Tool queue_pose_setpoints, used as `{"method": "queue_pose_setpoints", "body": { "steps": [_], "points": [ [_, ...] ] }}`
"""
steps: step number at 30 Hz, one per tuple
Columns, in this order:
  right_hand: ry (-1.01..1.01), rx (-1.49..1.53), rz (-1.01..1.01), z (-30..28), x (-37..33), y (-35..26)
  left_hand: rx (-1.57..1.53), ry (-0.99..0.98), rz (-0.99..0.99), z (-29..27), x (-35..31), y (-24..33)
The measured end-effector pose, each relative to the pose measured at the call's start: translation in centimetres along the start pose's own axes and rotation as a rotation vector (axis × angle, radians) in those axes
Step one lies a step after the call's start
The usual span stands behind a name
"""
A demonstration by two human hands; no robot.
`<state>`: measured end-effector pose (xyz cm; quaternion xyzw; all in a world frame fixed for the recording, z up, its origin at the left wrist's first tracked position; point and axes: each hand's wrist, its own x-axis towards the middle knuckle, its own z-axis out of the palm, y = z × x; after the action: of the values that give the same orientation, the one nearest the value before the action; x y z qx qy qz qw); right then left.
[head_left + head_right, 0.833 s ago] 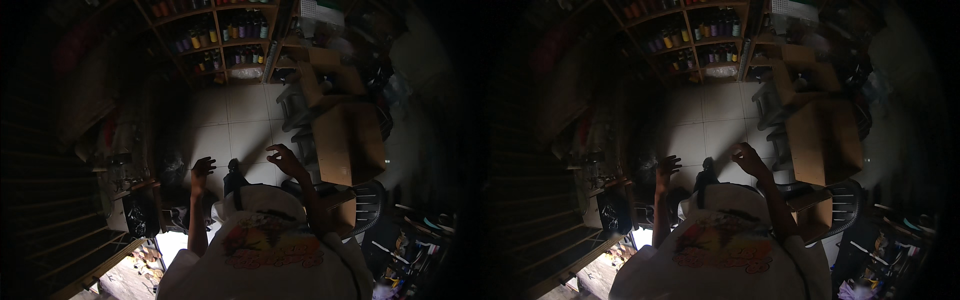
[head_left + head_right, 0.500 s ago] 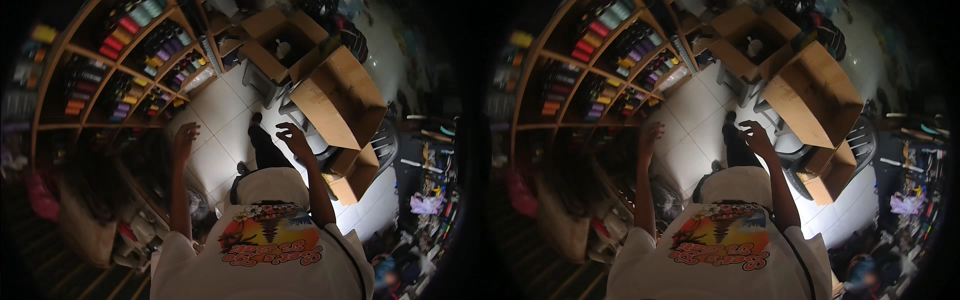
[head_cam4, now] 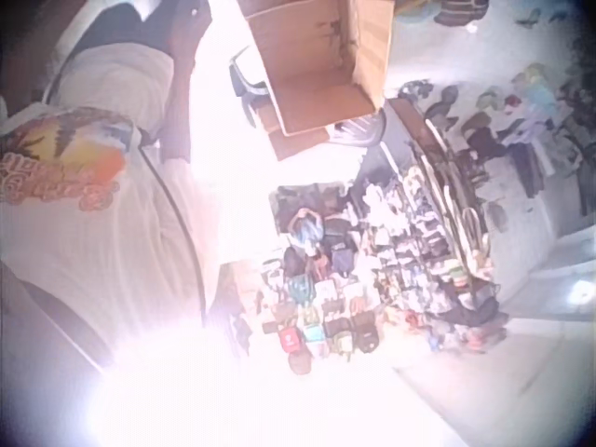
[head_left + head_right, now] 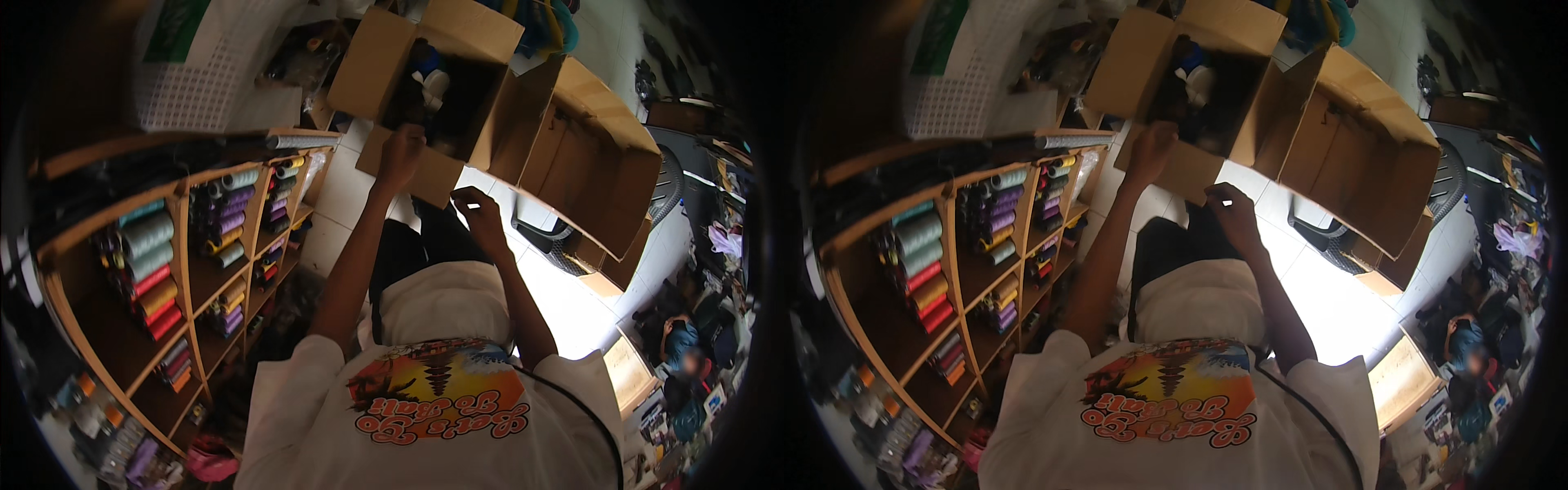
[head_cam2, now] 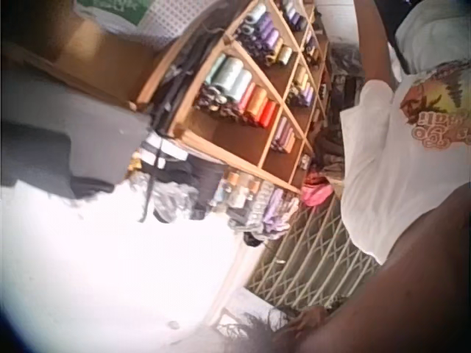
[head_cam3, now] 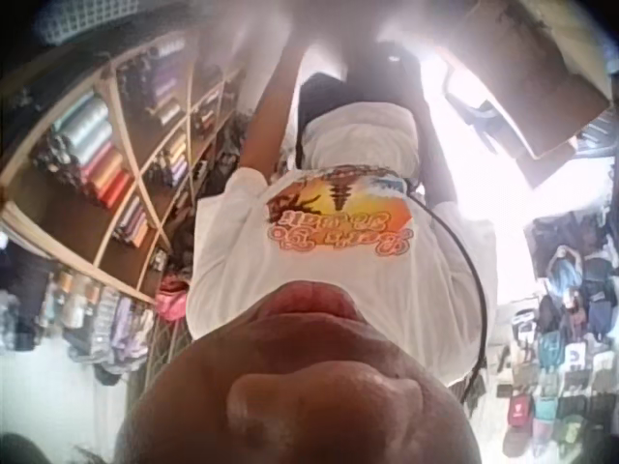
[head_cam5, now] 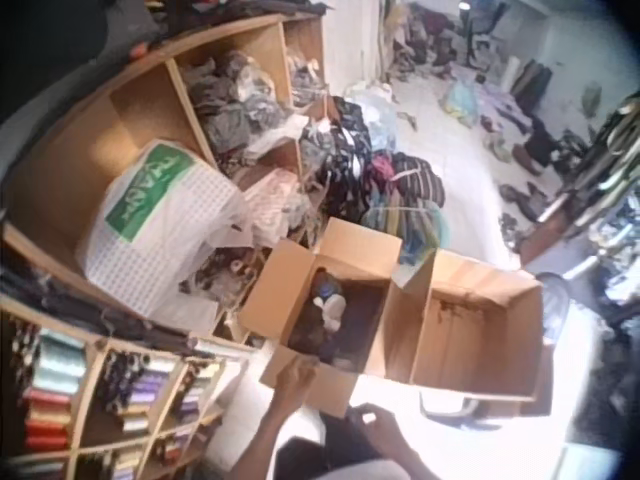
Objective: The person picks up several rolls of ribbon and tape from boxes on a chair and places them onto a storage shelf according to their color and size.
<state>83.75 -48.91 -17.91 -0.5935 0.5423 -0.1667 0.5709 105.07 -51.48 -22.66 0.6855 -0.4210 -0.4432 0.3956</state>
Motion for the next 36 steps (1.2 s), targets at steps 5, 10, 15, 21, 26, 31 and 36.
{"method": "queue_pose_setpoints", "body": {
  "steps": [5,10,15,21,26,31,36],
  "points": [
    [0.146,0.033,0.059,3.7,5.7,-0.2,0.421,-0.072,0.039,4.1,12.7,-2.3],
    [0.344,-0.050,0.068,7.1,15.5,4.8,0.851,-0.377,0.510,8.1,18.5,-6.5],
    [0.375,-0.666,-0.060,8.3,22.3,18.7,0.788,-0.184,0.650,12.6,21.4,-7.9],
    [0.374,-0.290,0.158,9.2,24.8,17.1,0.868,-0.205,0.515,13.9,22.8,-11.5],
    [0.464,-0.175,0.533,5.9,25.3,5.7,0.452,0.069,0.500,11.9,22.7,-7.5],
    [0.868,-0.081,0.050,5.2,26.9,9.7,0.232,-0.258,0.397,15.7,24.8,-6.2],
    [0.738,-0.010,-0.008,3.8,27.8,10.3,0.373,-0.201,0.418,15.1,24.5,-7.7]
  ]
}}
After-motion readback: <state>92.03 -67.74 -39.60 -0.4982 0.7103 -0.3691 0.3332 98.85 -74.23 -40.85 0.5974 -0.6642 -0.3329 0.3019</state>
